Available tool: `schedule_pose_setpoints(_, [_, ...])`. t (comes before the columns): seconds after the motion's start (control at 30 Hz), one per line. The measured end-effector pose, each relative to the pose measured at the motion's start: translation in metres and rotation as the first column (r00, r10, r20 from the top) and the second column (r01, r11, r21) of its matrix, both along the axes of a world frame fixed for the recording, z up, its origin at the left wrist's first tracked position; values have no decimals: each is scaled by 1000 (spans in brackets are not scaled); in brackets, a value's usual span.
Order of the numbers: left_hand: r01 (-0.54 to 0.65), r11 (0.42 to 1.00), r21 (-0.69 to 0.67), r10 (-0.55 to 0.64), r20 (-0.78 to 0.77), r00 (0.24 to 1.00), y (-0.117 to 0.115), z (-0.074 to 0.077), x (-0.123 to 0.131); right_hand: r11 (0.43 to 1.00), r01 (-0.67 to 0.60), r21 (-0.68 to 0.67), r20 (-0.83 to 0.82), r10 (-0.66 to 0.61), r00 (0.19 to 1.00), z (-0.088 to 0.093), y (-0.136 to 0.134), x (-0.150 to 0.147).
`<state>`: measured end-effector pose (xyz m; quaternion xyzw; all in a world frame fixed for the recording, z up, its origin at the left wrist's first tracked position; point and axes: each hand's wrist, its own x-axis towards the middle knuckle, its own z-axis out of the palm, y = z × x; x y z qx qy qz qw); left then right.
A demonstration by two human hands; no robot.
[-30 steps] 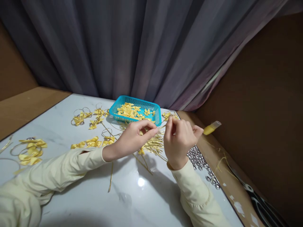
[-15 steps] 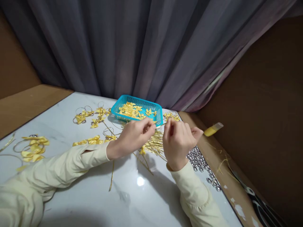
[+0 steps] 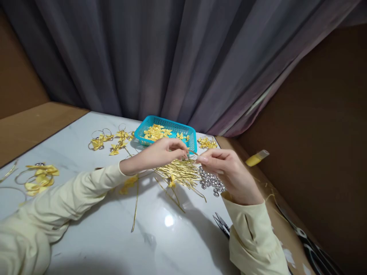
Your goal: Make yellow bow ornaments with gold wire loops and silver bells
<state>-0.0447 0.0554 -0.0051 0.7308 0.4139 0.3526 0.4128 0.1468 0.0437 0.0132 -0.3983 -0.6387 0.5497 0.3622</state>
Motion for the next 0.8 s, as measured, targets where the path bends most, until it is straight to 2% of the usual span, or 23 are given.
schedule_pose_setpoints(0.1, [158,975,-154,-139,131,982,-4,10,-5,988,-91,-122,-53,85,995,-1,4,4])
schedule_pose_setpoints(0.2, [306,921,-241,-251,234,939,-9,17,-10,962,-180,-207,-18,180,983,-2,6,3])
schedule_pose_setpoints(0.3, [444,838,-319,-392,215,895,-11,18,-11,930,-265,-256,25,280,960,-1,5,2])
schedule_pose_setpoints(0.43, [596,714,-366,-555,222,802,-8,15,-10,877,-382,-291,-8,397,918,-1,3,3])
schedule_pose_setpoints(0.6, [693,590,-414,-605,341,719,-5,11,-13,822,-457,-339,-99,452,887,-4,4,4])
schedule_pose_setpoints(0.73, [802,453,-389,-634,492,597,-10,8,-13,736,-550,-395,-233,499,835,-10,4,-2])
schedule_pose_setpoints(0.8, [828,416,-376,-594,577,561,-14,8,-12,698,-583,-416,-300,500,813,-12,3,-6])
